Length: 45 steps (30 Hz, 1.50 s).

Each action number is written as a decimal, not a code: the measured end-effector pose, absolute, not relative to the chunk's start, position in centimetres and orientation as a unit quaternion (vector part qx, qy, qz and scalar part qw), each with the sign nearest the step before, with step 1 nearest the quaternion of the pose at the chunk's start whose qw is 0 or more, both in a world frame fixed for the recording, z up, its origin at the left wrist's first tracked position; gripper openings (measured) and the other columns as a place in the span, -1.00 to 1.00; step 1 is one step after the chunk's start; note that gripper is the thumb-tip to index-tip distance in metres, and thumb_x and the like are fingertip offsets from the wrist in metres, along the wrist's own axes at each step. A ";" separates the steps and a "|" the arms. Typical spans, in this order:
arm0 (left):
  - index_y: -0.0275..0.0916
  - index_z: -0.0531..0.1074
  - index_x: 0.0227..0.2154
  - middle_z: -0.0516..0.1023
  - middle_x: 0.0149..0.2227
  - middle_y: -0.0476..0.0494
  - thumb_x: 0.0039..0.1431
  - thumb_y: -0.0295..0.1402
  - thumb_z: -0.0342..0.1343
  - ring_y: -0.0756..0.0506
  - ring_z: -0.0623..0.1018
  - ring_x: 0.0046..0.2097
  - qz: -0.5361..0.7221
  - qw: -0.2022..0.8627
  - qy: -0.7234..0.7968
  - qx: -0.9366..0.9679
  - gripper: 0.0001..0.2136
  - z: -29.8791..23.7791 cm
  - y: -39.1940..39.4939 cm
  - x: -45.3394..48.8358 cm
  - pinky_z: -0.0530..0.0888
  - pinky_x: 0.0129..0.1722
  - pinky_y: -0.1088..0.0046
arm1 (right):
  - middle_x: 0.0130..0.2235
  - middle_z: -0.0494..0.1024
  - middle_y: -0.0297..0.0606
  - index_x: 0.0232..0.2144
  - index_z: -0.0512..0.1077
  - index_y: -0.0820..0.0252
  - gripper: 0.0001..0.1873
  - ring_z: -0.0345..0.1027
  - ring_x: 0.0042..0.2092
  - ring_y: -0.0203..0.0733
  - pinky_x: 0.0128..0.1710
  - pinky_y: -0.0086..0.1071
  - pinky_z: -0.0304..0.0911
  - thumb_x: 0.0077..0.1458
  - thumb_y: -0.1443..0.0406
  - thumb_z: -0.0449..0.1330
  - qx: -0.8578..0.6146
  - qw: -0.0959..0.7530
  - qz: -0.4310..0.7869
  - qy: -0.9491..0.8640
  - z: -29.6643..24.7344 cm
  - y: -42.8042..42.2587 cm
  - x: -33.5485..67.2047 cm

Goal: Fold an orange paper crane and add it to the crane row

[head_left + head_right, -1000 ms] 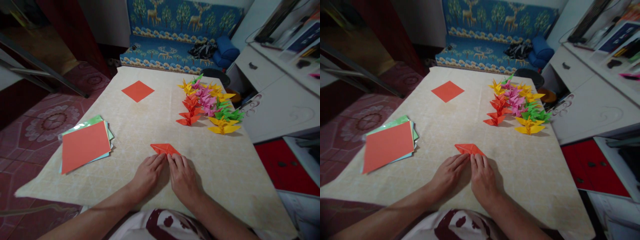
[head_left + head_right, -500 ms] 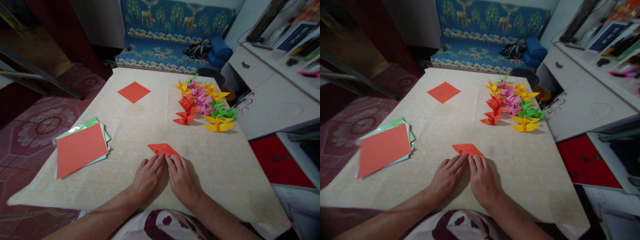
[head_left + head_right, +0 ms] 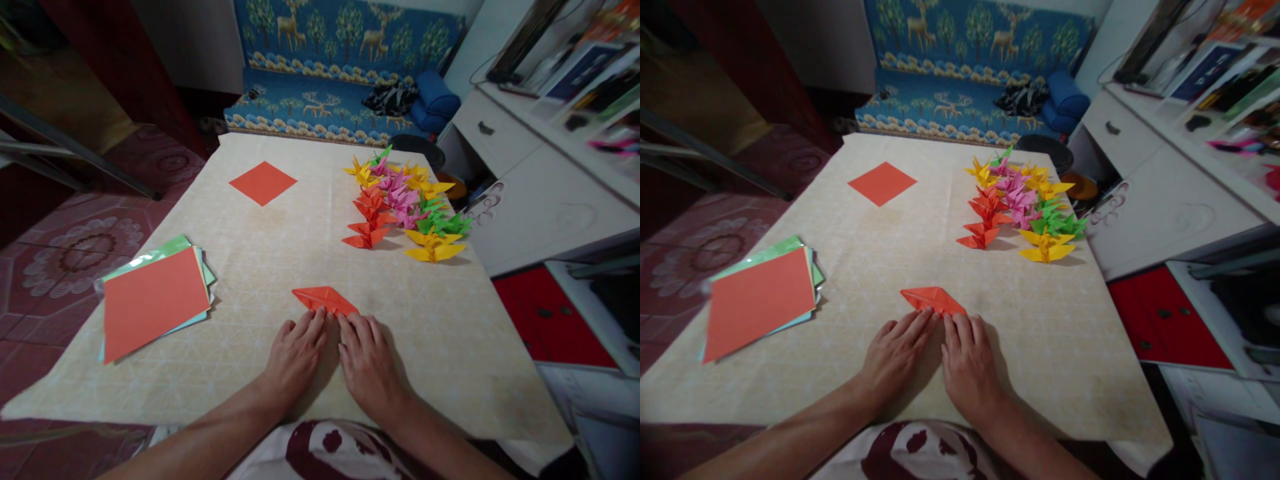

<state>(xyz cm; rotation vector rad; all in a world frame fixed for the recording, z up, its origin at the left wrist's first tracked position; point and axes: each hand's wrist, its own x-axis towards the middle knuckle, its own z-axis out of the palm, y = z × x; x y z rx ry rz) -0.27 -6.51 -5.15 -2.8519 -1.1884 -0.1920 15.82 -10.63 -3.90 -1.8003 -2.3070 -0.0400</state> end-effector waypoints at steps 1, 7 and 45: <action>-0.28 0.35 0.08 0.39 0.15 -0.14 0.17 -0.57 -0.08 -0.17 0.42 0.06 -0.063 0.023 -0.384 -0.921 -0.59 -5.1 -6.5 -0.2 0.41 -0.20 0.30 | 0.03 0.38 -0.03 0.12 0.26 0.36 -0.50 0.16 0.02 0.04 0.08 -0.03 0.14 0.12 0.35 0.12 -0.618 0.103 -0.009 -0.779 -3.9 -10.7 15.9; -0.29 0.31 0.12 0.40 0.14 -0.17 0.16 -0.57 -0.06 -0.18 0.43 0.04 -0.070 0.031 -0.380 -0.922 -0.56 -4.7 -6.5 0.0 0.41 -0.21 0.30 | 0.02 0.38 -0.08 0.10 0.27 0.32 -0.53 0.15 0.00 0.02 0.13 0.00 0.05 0.13 0.34 0.11 -0.637 0.099 0.016 -0.764 -4.3 -10.8 16.1; -0.27 0.29 0.12 0.40 0.09 -0.21 0.24 -0.43 -0.05 -0.15 0.42 -0.05 -0.055 0.018 -0.427 -0.902 -0.62 -4.6 -6.7 1.5 0.40 -0.27 0.32 | -0.01 0.38 -0.08 0.13 0.27 0.22 -0.52 0.18 -0.05 0.02 -0.04 -0.07 0.16 0.14 0.36 0.10 -0.649 0.049 0.001 -0.760 -3.8 -10.4 15.6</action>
